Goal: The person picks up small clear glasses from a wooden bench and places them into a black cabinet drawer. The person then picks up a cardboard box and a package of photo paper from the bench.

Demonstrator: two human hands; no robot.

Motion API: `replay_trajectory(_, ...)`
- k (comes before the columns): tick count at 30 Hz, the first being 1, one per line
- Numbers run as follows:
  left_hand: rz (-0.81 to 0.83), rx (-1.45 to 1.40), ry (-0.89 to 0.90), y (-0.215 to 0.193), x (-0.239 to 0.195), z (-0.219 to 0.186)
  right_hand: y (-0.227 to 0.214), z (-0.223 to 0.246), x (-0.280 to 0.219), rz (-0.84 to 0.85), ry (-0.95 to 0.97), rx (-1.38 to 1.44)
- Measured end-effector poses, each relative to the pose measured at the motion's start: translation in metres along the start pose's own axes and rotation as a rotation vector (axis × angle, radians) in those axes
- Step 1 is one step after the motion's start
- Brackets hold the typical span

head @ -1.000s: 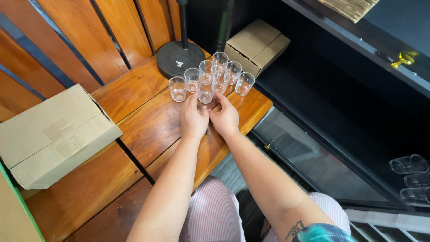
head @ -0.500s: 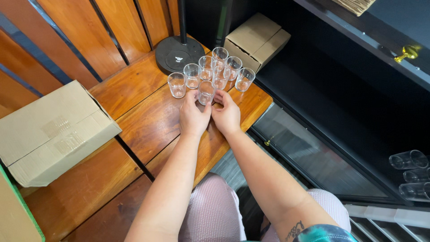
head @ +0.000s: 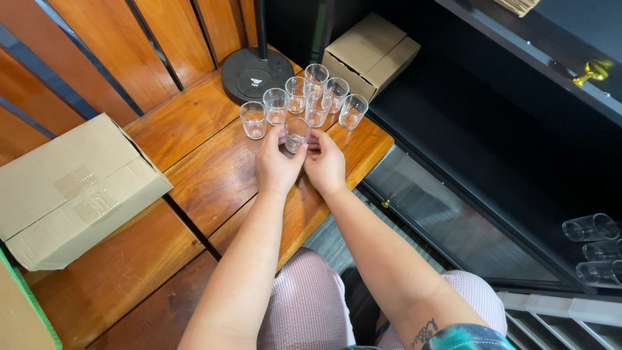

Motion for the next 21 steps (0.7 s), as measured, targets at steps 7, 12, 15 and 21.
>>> replay_trajectory(7, -0.01, -0.008, -0.038, -0.003, 0.0, 0.001, 0.0, 0.0, -0.002, 0.011, -0.006, -0.008)
replay_trajectory(12, -0.005, -0.011, -0.058, -0.001, -0.004, 0.006, 0.0, -0.004, -0.004, 0.004, -0.001, 0.043)
replay_trajectory(15, -0.011, -0.012, -0.101, 0.001, -0.009, -0.004, -0.005, -0.01, -0.008, -0.015, -0.014, 0.123)
replay_trajectory(21, 0.0, -0.036, -0.126, 0.019, -0.048, -0.071, -0.073, -0.015, -0.044, -0.133, -0.051, 0.171)
Point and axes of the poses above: each hand's wrist, its own x-axis towards the middle knuckle, its own y-axis out of the palm, z = x × y, the point moved 7 cm from there along x, towards the middle knuckle, and after that the axes turned 8 degrees about -x, right-handed, at the moved point
